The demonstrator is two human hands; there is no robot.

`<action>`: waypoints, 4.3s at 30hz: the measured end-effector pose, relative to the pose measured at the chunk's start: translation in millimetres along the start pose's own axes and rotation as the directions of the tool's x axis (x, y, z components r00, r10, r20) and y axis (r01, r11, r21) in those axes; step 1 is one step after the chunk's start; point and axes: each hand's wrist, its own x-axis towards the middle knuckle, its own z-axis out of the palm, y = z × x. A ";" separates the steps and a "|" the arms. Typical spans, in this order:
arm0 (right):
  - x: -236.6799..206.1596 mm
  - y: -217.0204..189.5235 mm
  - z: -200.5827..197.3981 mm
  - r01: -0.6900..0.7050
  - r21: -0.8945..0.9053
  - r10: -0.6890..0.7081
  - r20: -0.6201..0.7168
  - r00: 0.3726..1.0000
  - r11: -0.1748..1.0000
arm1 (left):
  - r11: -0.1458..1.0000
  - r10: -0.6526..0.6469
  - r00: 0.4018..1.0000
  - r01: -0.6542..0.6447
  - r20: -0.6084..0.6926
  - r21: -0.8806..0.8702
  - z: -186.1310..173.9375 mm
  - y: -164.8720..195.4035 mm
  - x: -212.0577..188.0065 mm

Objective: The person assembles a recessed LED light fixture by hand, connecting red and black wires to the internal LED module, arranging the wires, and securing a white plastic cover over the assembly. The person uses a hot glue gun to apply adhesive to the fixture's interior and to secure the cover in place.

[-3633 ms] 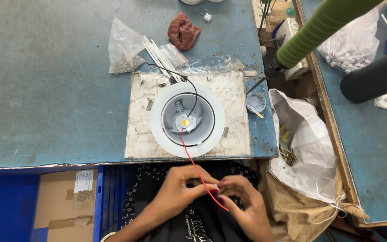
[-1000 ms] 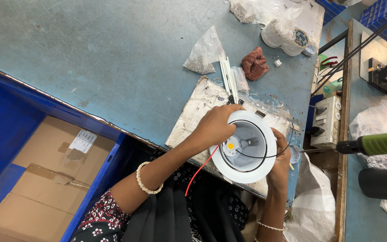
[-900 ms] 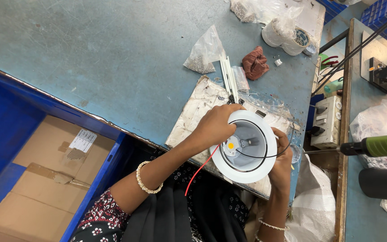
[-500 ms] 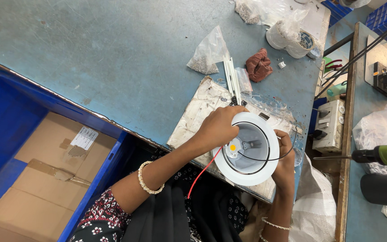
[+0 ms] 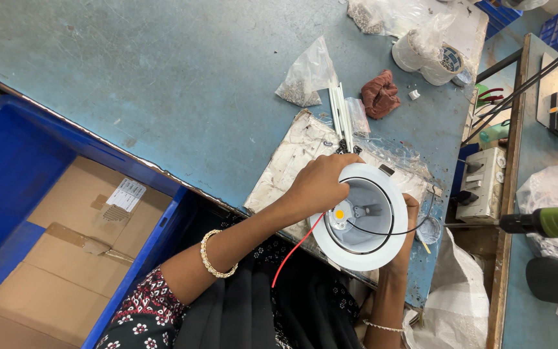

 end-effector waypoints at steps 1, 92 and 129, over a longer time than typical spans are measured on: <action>-1.9 -2.9 0.8 0.012 -0.028 -0.012 -0.006 1.000 1.000 | 1.000 0.000 1.000 0.000 0.006 0.001 -0.5 0.1 -0.1; 2.1 -35.7 -8.3 0.104 -0.284 -0.060 0.161 0.985 0.953 | 0.991 0.033 0.992 -0.016 -0.125 0.135 26.0 13.3 -19.9; -54.5 -38.7 22.2 0.062 0.063 -0.063 0.018 0.998 0.996 | 0.993 0.045 0.987 -0.028 -0.154 0.115 22.8 11.9 -29.4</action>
